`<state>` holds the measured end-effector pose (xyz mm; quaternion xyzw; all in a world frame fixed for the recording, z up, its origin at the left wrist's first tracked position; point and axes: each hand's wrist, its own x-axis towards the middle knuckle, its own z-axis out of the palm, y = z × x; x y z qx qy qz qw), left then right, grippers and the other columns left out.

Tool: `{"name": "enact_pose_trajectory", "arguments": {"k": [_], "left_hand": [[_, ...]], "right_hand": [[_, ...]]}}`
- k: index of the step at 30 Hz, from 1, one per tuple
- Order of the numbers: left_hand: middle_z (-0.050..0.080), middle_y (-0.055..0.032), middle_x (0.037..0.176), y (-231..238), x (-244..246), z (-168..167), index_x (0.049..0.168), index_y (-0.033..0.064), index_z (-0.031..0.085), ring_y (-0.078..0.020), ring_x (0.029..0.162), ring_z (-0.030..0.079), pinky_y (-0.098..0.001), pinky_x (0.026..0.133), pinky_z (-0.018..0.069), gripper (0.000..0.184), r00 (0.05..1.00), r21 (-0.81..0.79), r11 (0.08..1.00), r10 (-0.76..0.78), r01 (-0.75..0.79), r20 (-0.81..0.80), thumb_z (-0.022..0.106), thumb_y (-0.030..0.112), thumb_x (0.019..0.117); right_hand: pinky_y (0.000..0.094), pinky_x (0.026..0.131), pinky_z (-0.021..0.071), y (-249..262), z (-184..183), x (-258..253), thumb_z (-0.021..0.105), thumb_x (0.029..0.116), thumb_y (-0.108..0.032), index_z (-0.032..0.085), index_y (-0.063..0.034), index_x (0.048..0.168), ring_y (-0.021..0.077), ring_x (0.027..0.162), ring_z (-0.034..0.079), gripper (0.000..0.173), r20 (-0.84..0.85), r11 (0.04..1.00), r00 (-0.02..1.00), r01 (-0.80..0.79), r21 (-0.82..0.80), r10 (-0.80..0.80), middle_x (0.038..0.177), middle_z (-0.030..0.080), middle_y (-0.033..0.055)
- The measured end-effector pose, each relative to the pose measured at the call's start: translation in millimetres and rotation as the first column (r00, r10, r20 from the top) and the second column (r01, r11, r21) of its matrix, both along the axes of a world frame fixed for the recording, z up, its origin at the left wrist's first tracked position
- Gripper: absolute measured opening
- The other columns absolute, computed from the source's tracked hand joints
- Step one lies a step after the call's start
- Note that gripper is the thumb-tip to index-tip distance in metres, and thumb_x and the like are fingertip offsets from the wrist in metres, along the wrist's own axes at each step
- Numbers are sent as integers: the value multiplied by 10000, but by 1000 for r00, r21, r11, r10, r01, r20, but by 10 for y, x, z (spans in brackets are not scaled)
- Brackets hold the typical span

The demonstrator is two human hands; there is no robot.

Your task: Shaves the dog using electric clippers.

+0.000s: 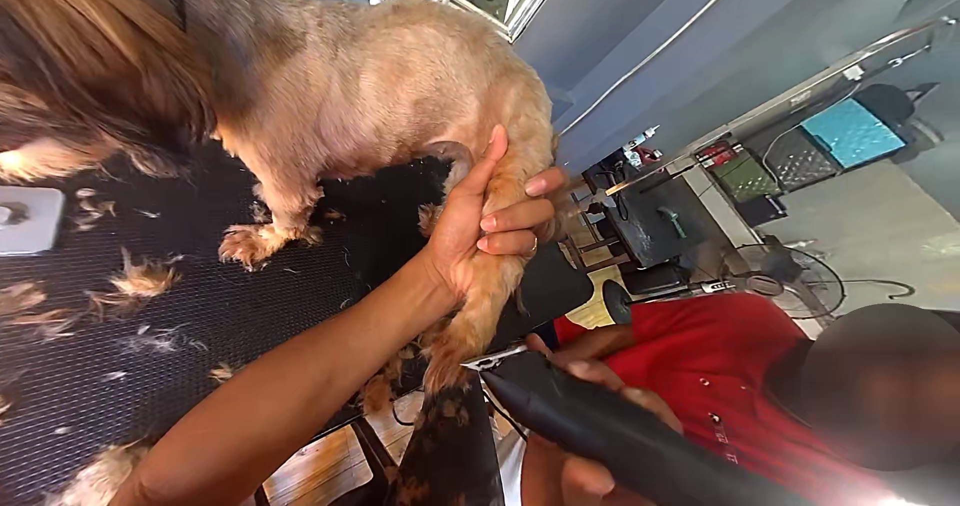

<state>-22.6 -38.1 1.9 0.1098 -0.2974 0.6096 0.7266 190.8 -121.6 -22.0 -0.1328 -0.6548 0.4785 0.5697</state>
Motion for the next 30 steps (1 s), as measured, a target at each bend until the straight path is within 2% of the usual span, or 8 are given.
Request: {"name": "enact_pose_trajectory", "arguments": {"k": [3, 6, 10, 14, 18, 24, 27, 30], "left_hand": [[512, -34, 768, -14, 14, -2, 1126, 43, 513, -50, 394, 403, -147, 341, 371, 550, 1000, -7, 1000, 6, -6, -2, 330, 558, 1063], [507, -27, 763, -23, 38, 5, 1111, 50, 514, -47, 395, 402, -145, 346, 372, 559, 1000, -4, 1000, -13, 13, -5, 326, 574, 1057], [491, -13, 698, -51, 35, 8, 1062, 56, 527, -48, 388, 414, -147, 353, 384, 563, 1000, -5, 1000, -1, 1, -22, 348, 590, 1047], [480, -10, 679, -48, 34, 11, 1079, 44, 527, -48, 383, 410, -147, 347, 379, 573, 999, 7, 1000, 19, -18, -27, 365, 592, 1039], [503, -12, 708, -26, 6, 5, 1085, 45, 528, -42, 390, 421, -141, 351, 384, 573, 1000, 10, 1000, 8, -8, -2, 363, 591, 1041], [496, -12, 713, -6, 14, 1, 1056, 42, 524, -43, 393, 421, -136, 357, 386, 610, 1000, -5, 1000, -4, 4, -11, 324, 618, 1042], [510, -27, 739, -13, 11, 2, 1109, 30, 514, -50, 401, 427, -141, 357, 390, 620, 1000, -11, 1000, 9, -9, -2, 313, 614, 1046], [527, -38, 780, -14, 19, 12, 1145, 37, 506, -51, 409, 426, -145, 358, 391, 604, 1000, -22, 999, 29, -29, -8, 308, 601, 1054]], "right_hand": [[533, 884, 627, 42, 132, 27, 835, 854, -230, 578, -154, 1276, 364, 1116, 696, 500, 46, 998, 998, -35, 44, 33, 1214, 693, 139], [536, 1003, 568, 155, 348, 67, 815, 875, -297, 587, -201, 1274, 303, 1130, 685, 469, 142, 997, 986, -81, -21, 83, 1205, 693, 81], [559, 1036, 533, 423, 480, 115, 721, 955, -339, 593, -185, 1290, 303, 1164, 667, 391, 97, 986, 988, -111, -121, 123, 1250, 674, 93], [522, 1030, 536, 635, 380, 1, 689, 977, -356, 560, -168, 1344, 297, 1236, 619, 432, 53, 976, 990, -116, -183, 127, 1327, 625, 114], [525, 970, 573, 412, 171, -49, 733, 940, -360, 585, -189, 1307, 305, 1183, 656, 431, 44, 955, 987, -138, -261, 155, 1285, 654, 110], [557, 1002, 572, 161, 348, 18, 796, 889, -316, 585, -177, 1303, 339, 1148, 689, 485, 136, 963, 955, -252, -99, 264, 1216, 697, 101], [528, 978, 584, 292, 565, 100, 742, 930, -391, 576, -192, 1298, 272, 1086, 706, 451, 146, 995, 988, -69, 75, 58, 1187, 705, 53], [473, 995, 583, 358, 608, 54, 756, 931, -349, 549, -191, 1284, 229, 1096, 695, 438, 87, 961, 989, 96, 261, -122, 1201, 686, 28]]}}
